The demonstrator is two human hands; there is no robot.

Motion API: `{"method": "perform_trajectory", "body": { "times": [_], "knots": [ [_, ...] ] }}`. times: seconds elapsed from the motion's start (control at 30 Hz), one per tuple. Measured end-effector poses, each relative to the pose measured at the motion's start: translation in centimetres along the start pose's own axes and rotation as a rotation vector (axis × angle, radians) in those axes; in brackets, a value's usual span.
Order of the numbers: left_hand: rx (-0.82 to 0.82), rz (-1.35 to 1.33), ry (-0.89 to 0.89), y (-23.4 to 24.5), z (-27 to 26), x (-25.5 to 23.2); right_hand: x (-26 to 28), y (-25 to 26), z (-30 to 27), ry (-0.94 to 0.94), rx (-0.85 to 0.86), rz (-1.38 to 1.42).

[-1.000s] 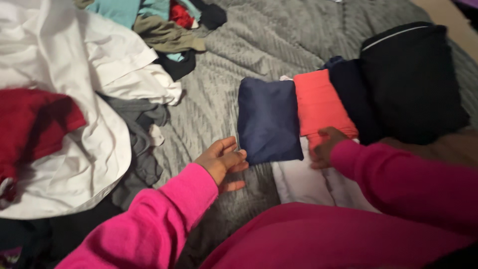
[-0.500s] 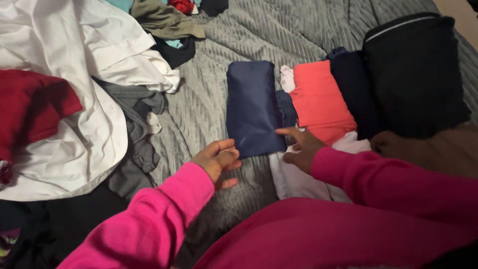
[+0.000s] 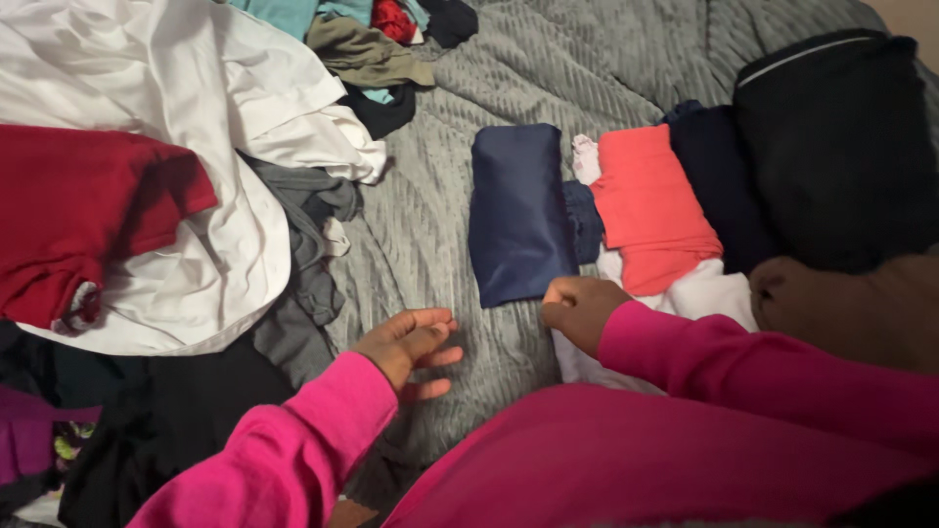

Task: The person folds several clothing items by hand, including a navy shirt, a red knit beanie, a black garment, and a pink fabric item, placing each folded piece into stacks on a bed.

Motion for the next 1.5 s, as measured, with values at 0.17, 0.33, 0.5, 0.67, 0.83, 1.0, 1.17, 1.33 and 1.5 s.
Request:
{"method": "perform_trajectory", "body": {
  "times": [0.17, 0.33, 0.5, 0.67, 0.83, 1.0, 1.17, 1.33, 1.5],
  "knots": [
    [0.017, 0.005, -0.022, -2.7, -1.1, 0.1, 0.9, 0.7, -4.1, -0.122, 0.140, 0.182],
    [0.069, 0.023, -0.054, -4.9, -3.3, 1.5, 0.5, 1.1, -8.0, -0.219, 0.178, 0.299],
    [0.011, 0.004, -0.059, -4.6, -5.8, 5.1, 0.2, 0.0, -11.4, -0.154, 0.210, 0.339],
    [-0.042, -0.045, -0.073, -3.3, -8.9, 10.4, 0.9, -3.3, -14.2, -0.069, 0.295, 0.465],
    [-0.094, -0.137, -0.025, -1.3, -11.7, 14.9, 3.1, -6.8, -16.2, -0.004, 0.416, 0.512],
    [-0.152, -0.212, -0.083, 1.4, -14.2, 16.2, 6.6, -8.4, -16.8, 0.135, 0.467, 0.486],
    [-0.178, -0.248, -0.077, 3.7, -14.9, 17.4, 8.9, -8.8, -17.1, 0.181, 0.482, 0.497],
    [-0.304, -0.158, -0.051, 8.2, -10.3, 19.5, 9.9, -9.0, -17.0, 0.186, 0.511, 0.526],
    [-0.665, 0.339, -0.288, 15.1, -6.6, 17.4, 11.3, -8.5, -16.1, 0.164, 0.460, 0.542]
  ]
}}
Point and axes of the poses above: each hand's wrist, its own z-axis towards the middle knuckle, its own y-axis out of the back of the hand, x = y × z, the point moved 7 cm from there along z, towards the middle knuckle, and after that the axes turned 7 degrees about -x, right-handed, at the moved point
